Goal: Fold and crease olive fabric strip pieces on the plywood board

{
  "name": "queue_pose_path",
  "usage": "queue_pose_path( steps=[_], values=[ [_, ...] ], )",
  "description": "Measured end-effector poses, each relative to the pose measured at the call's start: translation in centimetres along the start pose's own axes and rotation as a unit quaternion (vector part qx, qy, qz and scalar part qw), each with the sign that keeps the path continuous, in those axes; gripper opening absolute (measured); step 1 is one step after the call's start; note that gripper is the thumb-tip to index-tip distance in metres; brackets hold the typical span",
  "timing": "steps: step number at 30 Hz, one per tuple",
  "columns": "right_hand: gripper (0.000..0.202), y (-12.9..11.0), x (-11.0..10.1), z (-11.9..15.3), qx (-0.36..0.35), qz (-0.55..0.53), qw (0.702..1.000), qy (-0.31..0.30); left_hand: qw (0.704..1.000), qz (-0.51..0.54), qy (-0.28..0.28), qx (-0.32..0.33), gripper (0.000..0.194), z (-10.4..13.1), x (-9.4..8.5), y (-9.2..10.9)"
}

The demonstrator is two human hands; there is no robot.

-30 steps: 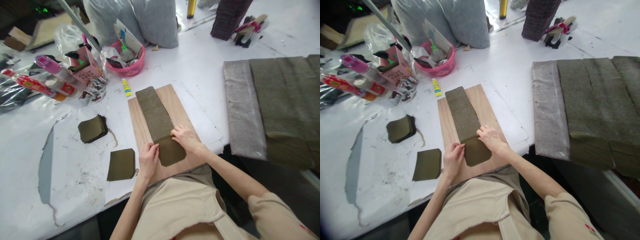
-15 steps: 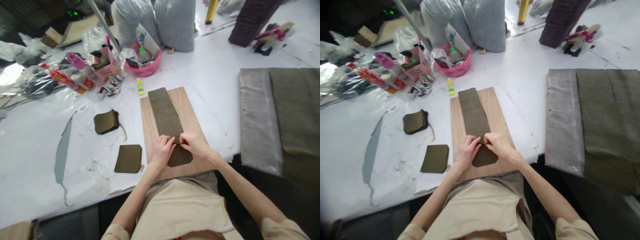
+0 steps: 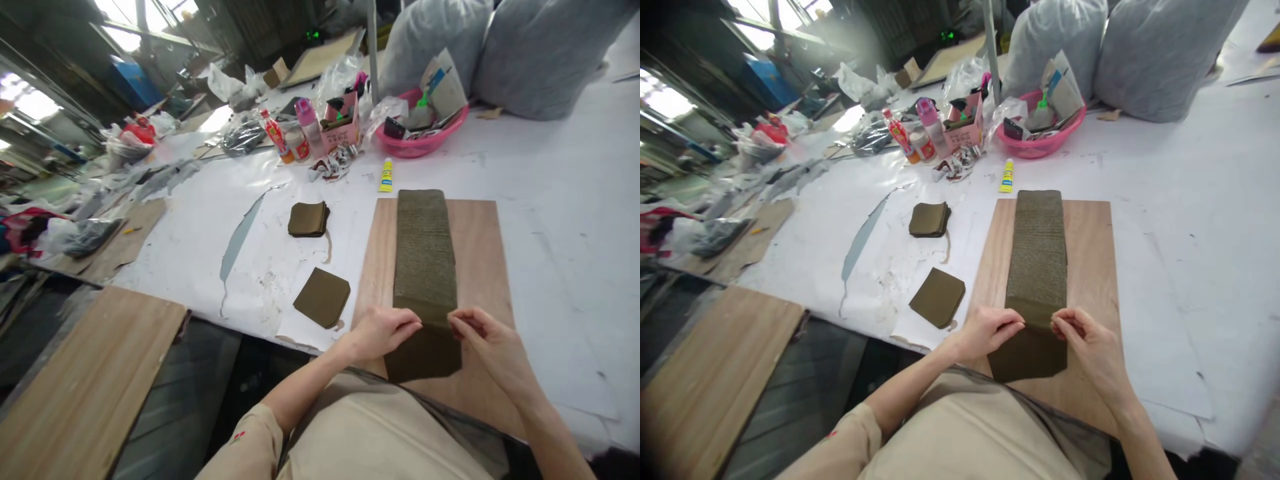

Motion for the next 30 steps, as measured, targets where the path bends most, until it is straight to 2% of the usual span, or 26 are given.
queue_pose_path(
  steps=[2, 5, 8, 10, 13, 16, 25, 30],
  values=[
    [0.039, 0.2, 1.2, 0.0, -0.028, 0.064, 0.997, 0.017, 0.996, 0.05, 0.052, -0.055, 0.028, 1.3, -1.9, -0.8],
    [0.041, 0.4, 2.8, 0.3, -0.092, 0.163, 0.981, 0.054, 0.975, 0.062, 0.169, -0.132, 0.03, 3.8, -5.4, -3.1],
    [0.039, 0.8, 3.6, 0.6, -0.141, 0.211, 0.962, 0.096, 0.943, 0.013, 0.27, -0.194, 0.029, 6.7, -8.3, -6.4],
    [0.035, 1.0, 3.8, 0.6, -0.158, 0.235, 0.953, 0.105, 0.922, -0.07, 0.298, -0.238, 0.027, 8.3, -9.4, -8.6],
    [0.031, 0.9, 3.8, 0.6, -0.162, 0.254, 0.948, 0.099, 0.891, -0.187, 0.299, -0.287, 0.022, 9.7, -9.6, -11.3],
    [0.028, 0.6, 3.6, 0.7, -0.156, 0.255, 0.949, 0.094, 0.88, -0.21, 0.304, -0.299, 0.02, 10.1, -9.1, -12.4],
    [0.025, 0.7, 3.8, 0.7, -0.15, 0.242, 0.955, 0.084, 0.842, -0.261, 0.344, -0.323, 0.019, 10.1, -8.5, -12.8],
    [0.016, -0.1, 3.7, 1.0, -0.145, 0.223, 0.962, 0.065, 0.827, -0.304, 0.339, -0.33, 0.017, 10.0, -7.9, -12.8]
  ],
)
Point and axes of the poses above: each hand's wrist, its own z-axis away from the middle knuckle, its own x-axis out of the palm, y = z × x, the point moved 2 cm from there along -z, towards the middle knuckle, and after that the axes turned 1 degree about -z, right-handed, at the moved point
